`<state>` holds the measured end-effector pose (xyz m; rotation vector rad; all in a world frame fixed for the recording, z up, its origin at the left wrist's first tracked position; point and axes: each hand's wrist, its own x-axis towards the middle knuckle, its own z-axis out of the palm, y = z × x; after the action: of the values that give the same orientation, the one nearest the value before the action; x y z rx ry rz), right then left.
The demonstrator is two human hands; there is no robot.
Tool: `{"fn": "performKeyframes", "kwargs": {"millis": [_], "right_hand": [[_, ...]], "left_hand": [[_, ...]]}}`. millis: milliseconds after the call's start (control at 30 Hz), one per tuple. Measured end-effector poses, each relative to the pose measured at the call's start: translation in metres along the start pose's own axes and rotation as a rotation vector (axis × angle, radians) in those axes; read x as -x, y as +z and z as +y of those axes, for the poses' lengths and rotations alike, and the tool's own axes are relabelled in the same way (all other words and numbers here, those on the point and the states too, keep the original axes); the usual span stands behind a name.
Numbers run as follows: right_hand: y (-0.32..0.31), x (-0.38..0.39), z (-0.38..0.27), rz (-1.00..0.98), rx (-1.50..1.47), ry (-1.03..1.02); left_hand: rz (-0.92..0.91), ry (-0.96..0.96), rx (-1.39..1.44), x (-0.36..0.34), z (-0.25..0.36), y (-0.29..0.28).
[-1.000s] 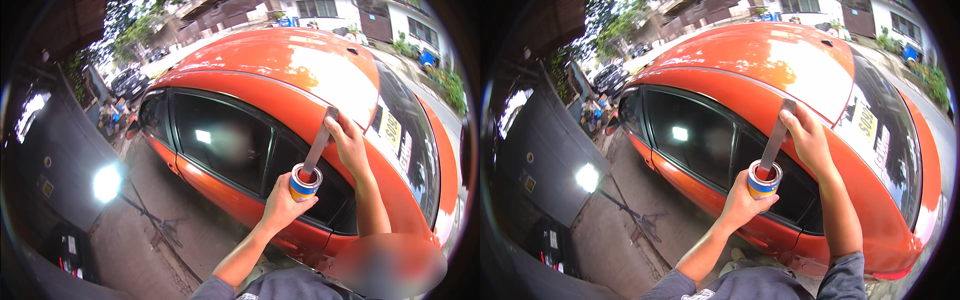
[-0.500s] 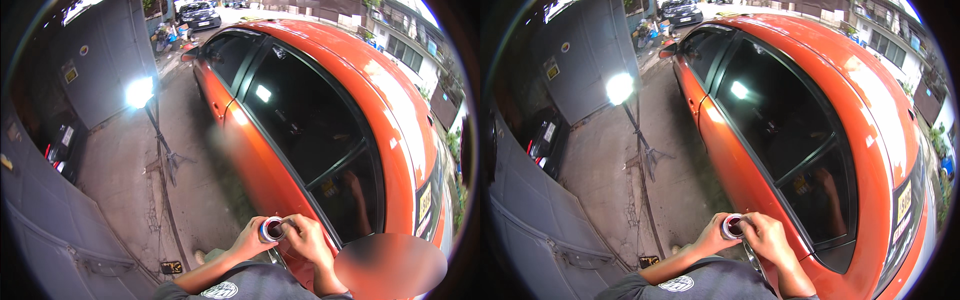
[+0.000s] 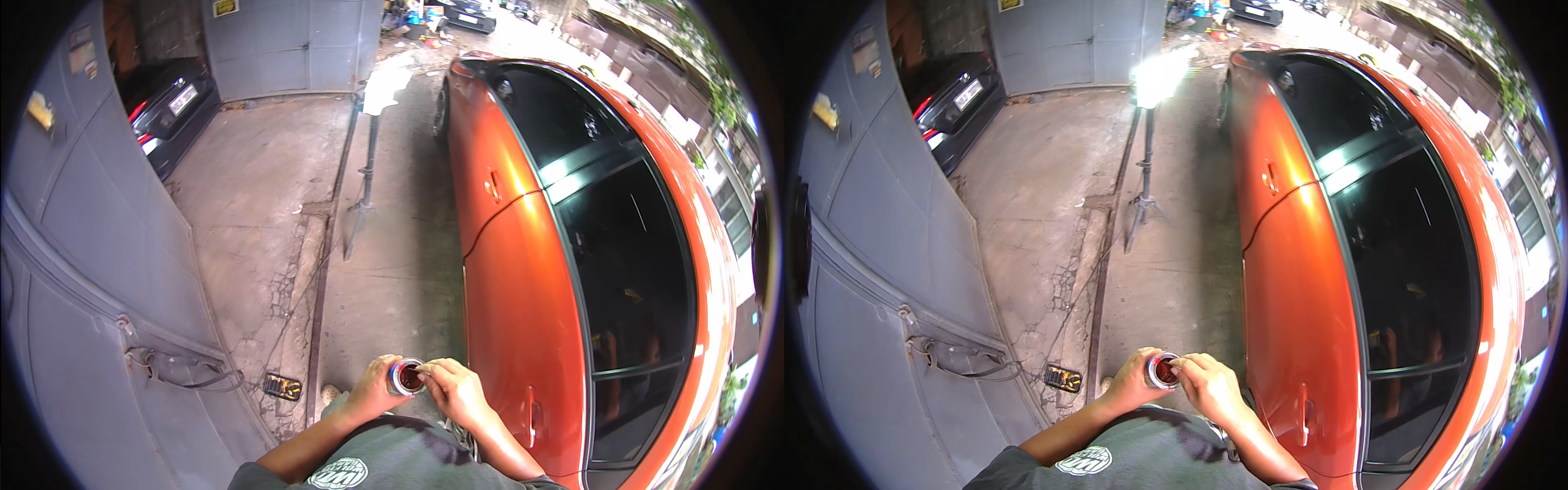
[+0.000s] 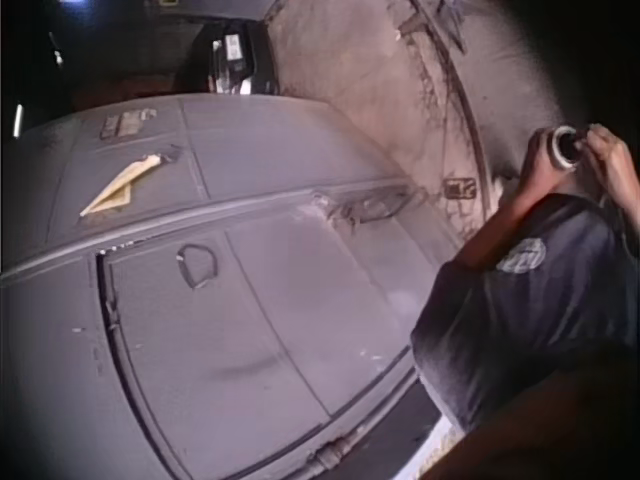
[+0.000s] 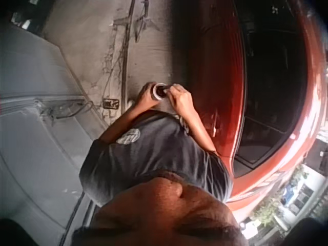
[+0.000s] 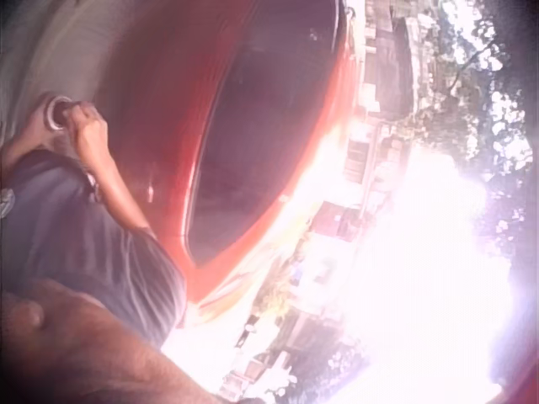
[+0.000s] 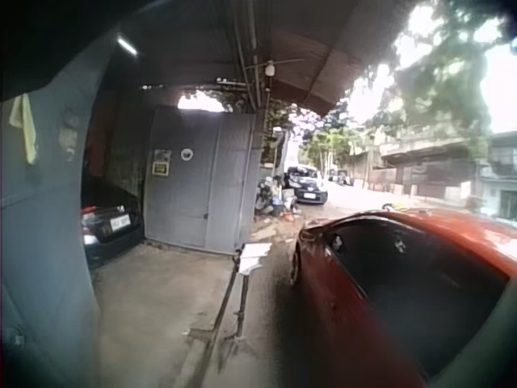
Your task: The person cleans a scratch on the side of a red car with a cloth and then applies red paint to the scratch using a small brush. The person moves a light stand to better illuminate the area and continues to apply paint to the scratch. Finally, the person walks into a garage and places the paint can on a table.
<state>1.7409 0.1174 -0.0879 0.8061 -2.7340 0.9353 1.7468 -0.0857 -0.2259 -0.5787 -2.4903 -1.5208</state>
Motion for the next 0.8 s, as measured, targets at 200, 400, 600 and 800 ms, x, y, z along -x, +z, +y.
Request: {"fn": "performKeyframes", "kwargs": {"millis": [200,400,600,800], "right_hand": [[0.050,-0.085,-0.043,-0.222,-0.061,-0.086],[0.105,-0.148,-0.050,-0.173,-0.104,-0.185],[0.141,-0.224,-0.042,-0.306,-0.159,-0.257],[0.191,-0.329,-0.020,-0.291,-0.267,-0.270]], "left_hand": [[0.118,-0.065,-0.073,0.010,-0.054,-0.083],[0.148,-0.138,-0.052,0.005,-0.093,-0.129],[0.205,-0.251,-0.014,-0.017,-0.143,-0.173],[0.247,-0.246,-0.079,-0.079,-0.194,-0.228]]}}
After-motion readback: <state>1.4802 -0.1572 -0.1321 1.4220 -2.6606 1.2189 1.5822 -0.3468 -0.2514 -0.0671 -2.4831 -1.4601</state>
